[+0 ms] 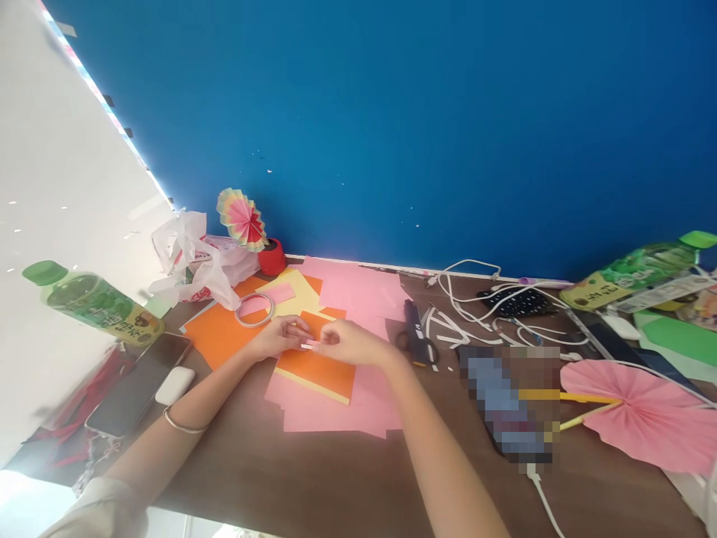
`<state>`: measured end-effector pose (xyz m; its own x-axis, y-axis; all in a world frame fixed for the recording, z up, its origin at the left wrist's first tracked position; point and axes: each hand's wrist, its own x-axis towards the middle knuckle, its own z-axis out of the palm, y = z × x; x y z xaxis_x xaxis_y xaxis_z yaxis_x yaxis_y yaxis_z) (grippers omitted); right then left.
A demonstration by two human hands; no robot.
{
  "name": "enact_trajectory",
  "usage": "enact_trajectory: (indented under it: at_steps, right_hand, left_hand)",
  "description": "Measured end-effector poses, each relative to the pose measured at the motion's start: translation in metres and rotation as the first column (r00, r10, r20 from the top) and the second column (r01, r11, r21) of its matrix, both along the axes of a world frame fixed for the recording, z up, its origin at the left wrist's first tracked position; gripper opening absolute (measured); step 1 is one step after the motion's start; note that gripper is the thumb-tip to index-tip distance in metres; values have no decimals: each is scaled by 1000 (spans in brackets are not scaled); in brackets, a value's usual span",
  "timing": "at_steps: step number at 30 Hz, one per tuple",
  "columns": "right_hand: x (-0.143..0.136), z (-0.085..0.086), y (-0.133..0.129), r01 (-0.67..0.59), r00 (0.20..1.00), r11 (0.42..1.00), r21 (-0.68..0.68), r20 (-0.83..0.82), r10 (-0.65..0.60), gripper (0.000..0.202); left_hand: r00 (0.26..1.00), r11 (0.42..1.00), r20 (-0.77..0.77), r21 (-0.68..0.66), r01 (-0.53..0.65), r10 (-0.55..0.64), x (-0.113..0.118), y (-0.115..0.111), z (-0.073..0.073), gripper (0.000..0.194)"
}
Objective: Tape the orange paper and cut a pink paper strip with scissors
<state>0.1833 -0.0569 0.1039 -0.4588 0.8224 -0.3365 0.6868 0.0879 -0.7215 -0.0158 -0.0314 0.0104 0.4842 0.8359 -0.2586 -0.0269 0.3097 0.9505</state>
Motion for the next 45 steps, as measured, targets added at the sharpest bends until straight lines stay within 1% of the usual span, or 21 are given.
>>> enact_trajectory:
  at_steps: [2, 4, 7, 11, 15, 19, 25, 29, 33, 36, 41, 45]
  right_hand:
    - [-3, -13, 9, -13, 1000, 999, -40, -5, 13, 47]
    - [-2, -22, 15, -29, 999, 993, -115, -24, 26, 47]
    - [1, -28, 19, -26, 999, 982, -187, -47, 18, 47]
    - [2, -34, 20, 16, 997, 974, -224, -73, -33, 47]
    - [0, -41, 19, 31, 992, 963, -268, -109, -63, 46]
    - [-1, -43, 18, 46, 989, 954, -296, -120, -85, 46]
    - [-1, -41, 16, 31, 984, 950, -310, -155, -83, 43]
    - [-2, -46, 17, 22, 988, 958, -287, -140, -65, 43]
    - [-3, -52, 19, 61, 988, 957, -283, -116, -98, 46]
    - [-4, -53, 19, 65, 982, 950, -305, -149, -116, 46]
    - [-4, -48, 16, 79, 963, 936, -343, -215, -160, 43]
    - [-4, -52, 16, 67, 960, 929, -363, -232, -160, 38]
  left_hand:
    - [1000, 1000, -2, -6, 0, 0, 1, 0, 0, 31]
    - [1000, 1000, 9, -13, 4, -3, 1, 0, 0, 29]
    - [1000, 1000, 14, -16, -1, 1, 1, 0, -2, 27]
    - [1000, 1000, 1, -24, -19, 19, 2, 0, -3, 25]
    - [1000, 1000, 5, -24, -10, 10, 2, 1, -4, 25]
    - [1000, 1000, 11, -18, -1, 1, 2, 1, -4, 25]
    - [1000, 1000, 3, -26, 8, -8, 0, 1, -3, 23]
    - [1000, 1000, 7, -26, 14, -14, 0, 2, -3, 22]
    - [1000, 999, 25, -40, 19, -18, 1, 2, -1, 22]
    - [999, 998, 25, -58, 22, -21, 1, 2, 0, 23]
    - [999, 998, 15, -55, 30, -29, 0, 3, -1, 22]
    - [999, 998, 32, -56, 35, -33, 0, 3, -1, 23]
